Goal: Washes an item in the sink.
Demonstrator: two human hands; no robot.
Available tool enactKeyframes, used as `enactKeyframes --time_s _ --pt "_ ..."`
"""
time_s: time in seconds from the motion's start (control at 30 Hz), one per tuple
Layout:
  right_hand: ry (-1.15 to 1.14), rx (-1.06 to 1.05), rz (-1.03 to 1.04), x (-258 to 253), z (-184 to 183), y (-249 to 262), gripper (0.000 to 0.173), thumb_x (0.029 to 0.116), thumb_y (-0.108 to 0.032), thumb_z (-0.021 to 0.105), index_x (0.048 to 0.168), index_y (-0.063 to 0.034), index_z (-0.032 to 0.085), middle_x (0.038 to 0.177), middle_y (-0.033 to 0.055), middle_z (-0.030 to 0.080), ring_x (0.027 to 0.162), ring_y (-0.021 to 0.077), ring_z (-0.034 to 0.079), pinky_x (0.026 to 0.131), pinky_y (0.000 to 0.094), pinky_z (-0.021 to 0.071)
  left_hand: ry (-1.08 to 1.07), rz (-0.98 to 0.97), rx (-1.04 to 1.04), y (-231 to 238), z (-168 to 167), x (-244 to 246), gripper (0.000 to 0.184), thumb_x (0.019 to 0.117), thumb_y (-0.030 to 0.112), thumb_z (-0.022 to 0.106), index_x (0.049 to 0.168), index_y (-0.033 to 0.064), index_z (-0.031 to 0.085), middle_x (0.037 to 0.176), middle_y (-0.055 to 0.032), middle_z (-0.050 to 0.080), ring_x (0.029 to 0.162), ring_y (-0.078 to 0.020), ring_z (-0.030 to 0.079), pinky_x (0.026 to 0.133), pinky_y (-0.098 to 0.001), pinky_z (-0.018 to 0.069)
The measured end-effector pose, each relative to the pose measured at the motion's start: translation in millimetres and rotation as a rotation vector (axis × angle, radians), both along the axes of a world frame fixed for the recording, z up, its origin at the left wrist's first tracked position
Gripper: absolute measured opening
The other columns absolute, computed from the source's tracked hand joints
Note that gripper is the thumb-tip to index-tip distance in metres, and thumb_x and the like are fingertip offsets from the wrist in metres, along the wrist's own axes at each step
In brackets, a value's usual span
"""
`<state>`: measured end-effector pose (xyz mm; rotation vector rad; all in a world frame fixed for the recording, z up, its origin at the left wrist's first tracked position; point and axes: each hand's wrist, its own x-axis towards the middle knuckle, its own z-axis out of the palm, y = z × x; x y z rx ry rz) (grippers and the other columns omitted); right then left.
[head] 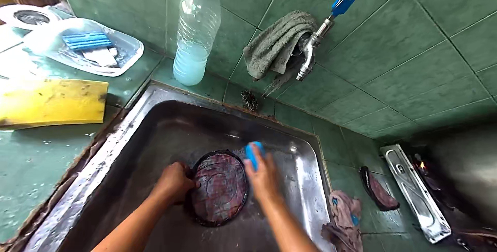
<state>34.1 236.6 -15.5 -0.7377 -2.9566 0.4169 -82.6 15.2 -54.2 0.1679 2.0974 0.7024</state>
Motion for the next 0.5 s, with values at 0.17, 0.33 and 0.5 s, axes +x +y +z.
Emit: enactKeyframes --time_s 0.17,0.33,0.5 --pt "0.053 0.023 0.237 -8.7 -40.5 -83.4 0.044 0.0904 -0.037 0.072 0.134 -0.0397 0.069 0.110 0.0224 0.069 0.085 0.0337 0.072 0.064 0.0473 0.0599 -0.008 -0.013 0.006 -4.7 1.4 -3.2 0.023 0.0889 0.022 0.080 0.100 0.0036 0.072 0.096 -0.0167 0.072 0.089 -0.0311 0.071 0.084 -0.0532 0.0568" --pt "-0.165 0.086 -0.176 -2.2 -17.9 55.8 0.053 0.0983 -0.036 0.064 0.150 -0.0318 0.054 0.133 0.0256 0.061 0.102 0.0387 0.070 0.083 0.0545 0.0580 -0.025 -0.020 0.009 -1.9 4.4 -3.9 0.026 0.0881 0.027 0.082 0.098 0.0047 0.072 0.094 -0.0151 0.071 0.086 -0.0285 0.071 0.082 -0.0504 0.0579" --pt "0.045 0.045 0.239 -7.8 -22.0 -77.8 0.046 0.0887 -0.034 0.073 0.134 -0.0353 0.069 0.111 0.0224 0.069 0.082 0.0333 0.072 0.064 0.0473 0.0604 -0.038 0.007 0.025 -3.6 7.4 -3.8 0.020 0.0885 0.020 0.081 0.097 0.0045 0.072 0.092 -0.0142 0.072 0.083 -0.0276 0.072 0.079 -0.0490 0.0598"
